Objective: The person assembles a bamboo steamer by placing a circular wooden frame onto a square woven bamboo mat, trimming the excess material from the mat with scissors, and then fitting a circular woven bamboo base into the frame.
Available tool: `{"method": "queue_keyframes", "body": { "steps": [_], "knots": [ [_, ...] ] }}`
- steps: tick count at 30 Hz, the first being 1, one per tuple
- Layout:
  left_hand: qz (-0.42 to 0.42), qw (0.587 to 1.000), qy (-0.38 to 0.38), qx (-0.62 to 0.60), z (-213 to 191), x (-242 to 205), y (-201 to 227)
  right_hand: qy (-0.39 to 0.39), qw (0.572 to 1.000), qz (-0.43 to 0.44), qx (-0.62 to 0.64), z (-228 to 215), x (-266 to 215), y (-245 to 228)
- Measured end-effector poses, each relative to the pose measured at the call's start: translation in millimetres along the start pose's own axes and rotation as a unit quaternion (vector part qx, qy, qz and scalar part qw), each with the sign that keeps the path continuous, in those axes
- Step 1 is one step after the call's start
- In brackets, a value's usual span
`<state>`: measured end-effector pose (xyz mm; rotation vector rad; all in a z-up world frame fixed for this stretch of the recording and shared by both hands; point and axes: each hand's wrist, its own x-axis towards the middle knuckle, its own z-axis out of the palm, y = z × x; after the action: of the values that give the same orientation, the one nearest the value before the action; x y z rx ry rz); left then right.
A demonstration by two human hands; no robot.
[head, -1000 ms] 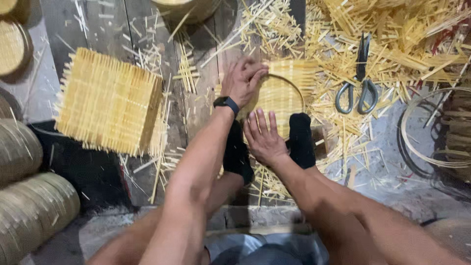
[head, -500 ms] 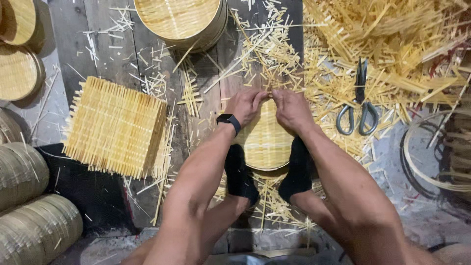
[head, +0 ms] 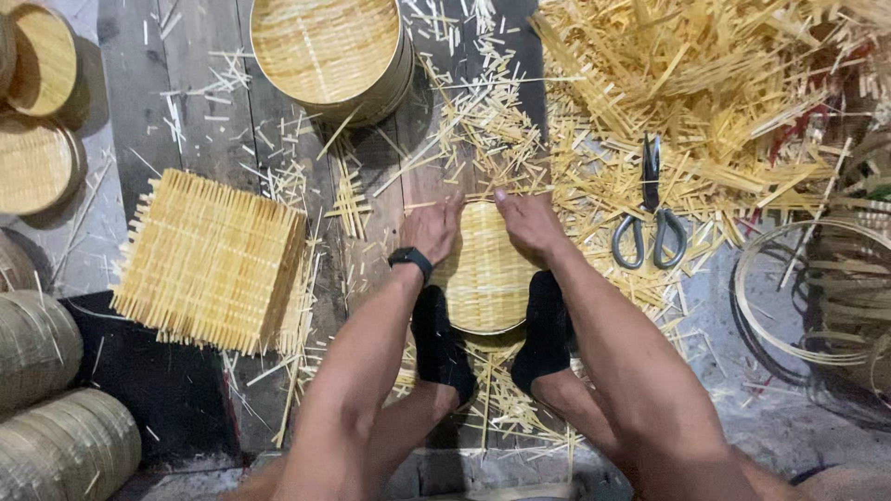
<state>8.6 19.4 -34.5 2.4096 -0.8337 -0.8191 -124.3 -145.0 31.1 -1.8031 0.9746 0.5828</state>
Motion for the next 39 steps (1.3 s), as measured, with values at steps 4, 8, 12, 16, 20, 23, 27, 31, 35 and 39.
{"method": "queue_keyframes", "body": {
  "steps": [4,8,12,16,20,23,27,31,35,39],
  "knots": [
    [-0.118,0.987,-0.093,-0.059,17,19,-27,-0.007,1.000,-0.014,0.024,-1,5,-3],
    [-0.028,0.987,-0.085,-0.134,17,29,-49,0.093,0.992,-0.077,-0.032,3,11,2],
    [-0.009,0.969,-0.095,-0.230,-8,15,-21,0.155,0.953,-0.189,-0.182,-53,-24,31],
    [-0.062,0.927,-0.107,-0.354,-64,-34,50,0.098,0.919,-0.083,-0.374,-177,-116,83],
    [0.214,0.973,0.080,0.037,-88,-74,94,0.134,0.939,0.013,-0.318,-200,-171,154],
    [0.271,0.961,0.000,0.057,-56,-118,85,0.105,0.961,0.053,-0.250,-157,-127,216],
    [0.318,0.932,0.013,0.175,-22,-152,42,0.262,0.954,-0.029,-0.142,-80,-56,267],
    [-0.040,0.998,0.032,0.023,-1,-154,36,0.348,0.931,-0.044,-0.099,-46,-26,268],
    [-0.103,0.979,0.162,0.064,43,-98,85,0.263,0.962,0.070,0.027,-46,2,273],
    [-0.255,0.954,0.121,0.097,50,-74,105,0.053,0.981,0.110,0.154,-60,16,296]
  ]
}}
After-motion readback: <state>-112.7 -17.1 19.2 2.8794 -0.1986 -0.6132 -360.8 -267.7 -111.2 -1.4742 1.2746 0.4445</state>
